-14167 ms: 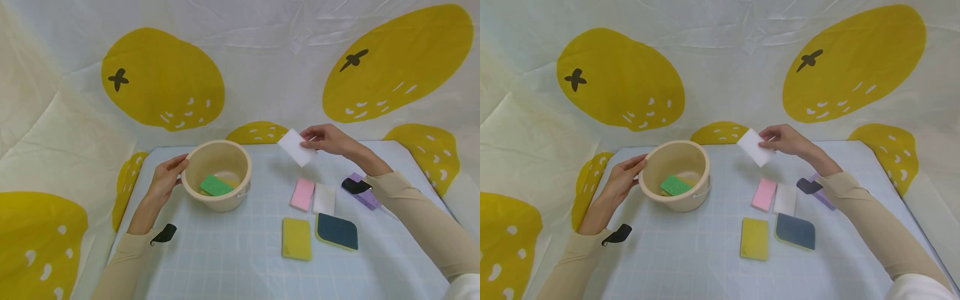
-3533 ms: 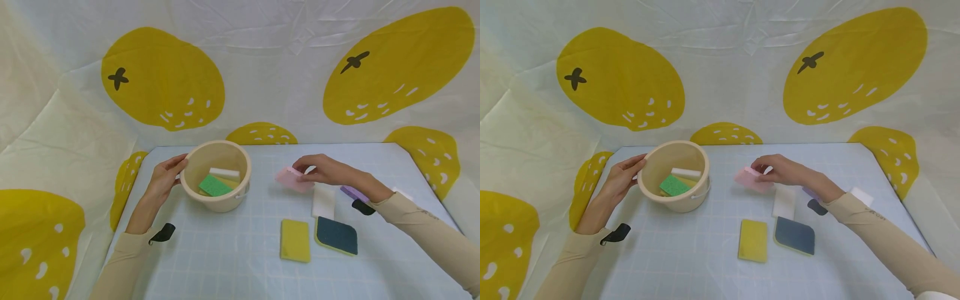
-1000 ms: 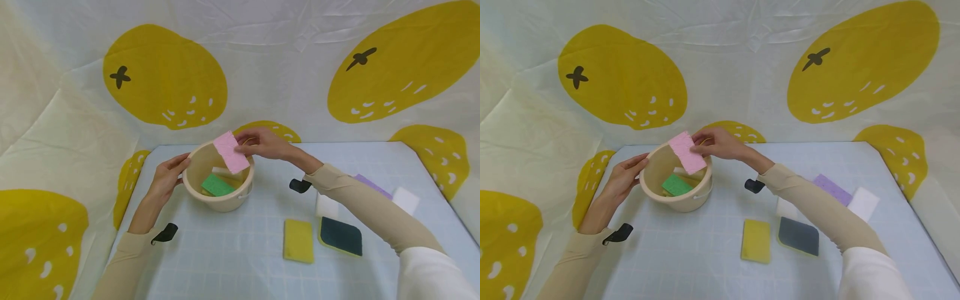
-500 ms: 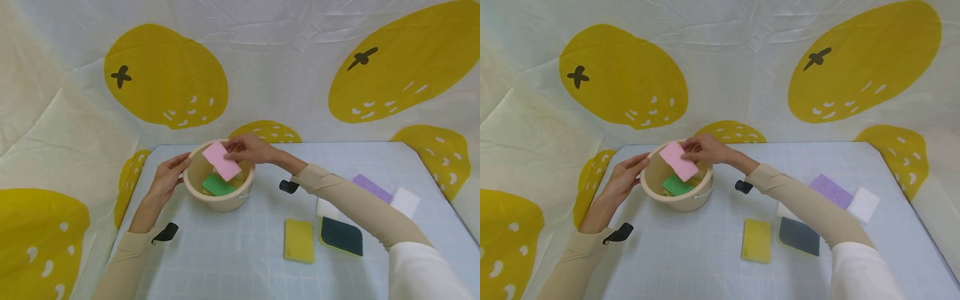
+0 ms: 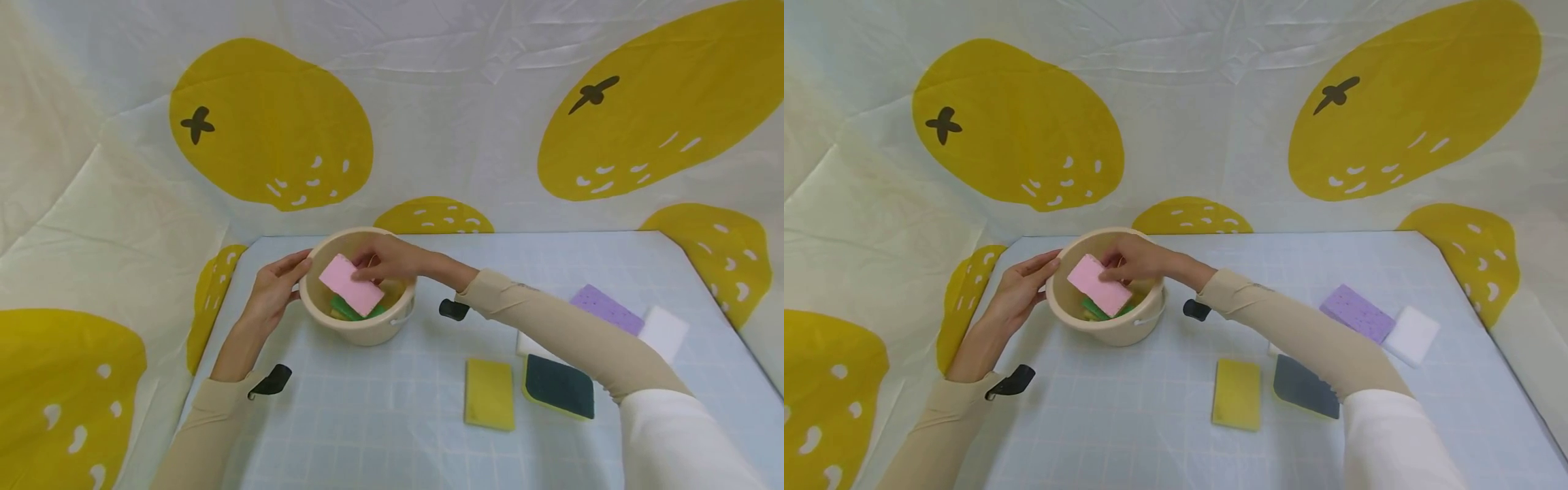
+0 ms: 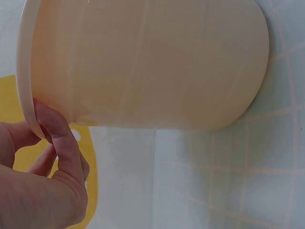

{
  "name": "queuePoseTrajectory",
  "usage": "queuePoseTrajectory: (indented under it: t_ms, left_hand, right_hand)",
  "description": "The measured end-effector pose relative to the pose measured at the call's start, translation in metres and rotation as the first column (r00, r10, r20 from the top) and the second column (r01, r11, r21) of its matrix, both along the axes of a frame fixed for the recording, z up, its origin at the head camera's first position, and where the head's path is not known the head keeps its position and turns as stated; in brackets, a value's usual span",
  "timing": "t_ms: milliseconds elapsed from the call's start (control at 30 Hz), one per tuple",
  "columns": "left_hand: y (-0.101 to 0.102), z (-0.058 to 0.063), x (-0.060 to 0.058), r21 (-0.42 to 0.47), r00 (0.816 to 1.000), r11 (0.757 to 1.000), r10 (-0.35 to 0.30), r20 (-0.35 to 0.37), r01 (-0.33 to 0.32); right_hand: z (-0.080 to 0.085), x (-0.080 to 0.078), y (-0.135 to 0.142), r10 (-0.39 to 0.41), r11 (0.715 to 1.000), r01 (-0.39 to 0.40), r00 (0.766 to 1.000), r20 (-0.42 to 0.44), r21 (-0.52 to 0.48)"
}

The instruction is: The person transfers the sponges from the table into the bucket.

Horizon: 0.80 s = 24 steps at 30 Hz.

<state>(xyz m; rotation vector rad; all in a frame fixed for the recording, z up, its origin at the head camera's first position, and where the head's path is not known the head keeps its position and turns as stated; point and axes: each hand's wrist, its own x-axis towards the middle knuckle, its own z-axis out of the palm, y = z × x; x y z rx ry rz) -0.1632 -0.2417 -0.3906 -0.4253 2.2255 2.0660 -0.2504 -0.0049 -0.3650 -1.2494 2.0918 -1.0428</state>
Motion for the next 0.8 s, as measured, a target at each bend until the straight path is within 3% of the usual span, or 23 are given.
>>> queuePoseTrajectory:
  t_ms: [233, 467, 800]
  left_hand:
    - [0.0, -0.001, 0.0, 0.017, 1.0, 1.0, 0.003, -0.003, -0.003]
    - [0.0, -0.001, -0.001, 0.018, 1.0, 1.0, 0.0, -0.001, 0.0]
    - [0.0, 0.0, -0.001, 0.021, 1.0, 1.0, -0.007, 0.005, 0.007]
  right_hand:
    - [-0.003, 0.005, -0.011, 0.034, 0.993, -0.026, 0.997, -0.068, 0.115]
    - [-0.009, 0.009, -0.019, 0.053, 0.98, -0.044, 0.998, -0.039, 0.194]
    - [-0.015, 0.013, -0.024, 0.025, 0.96, 0.006, 0.994, -0.108, 0.278]
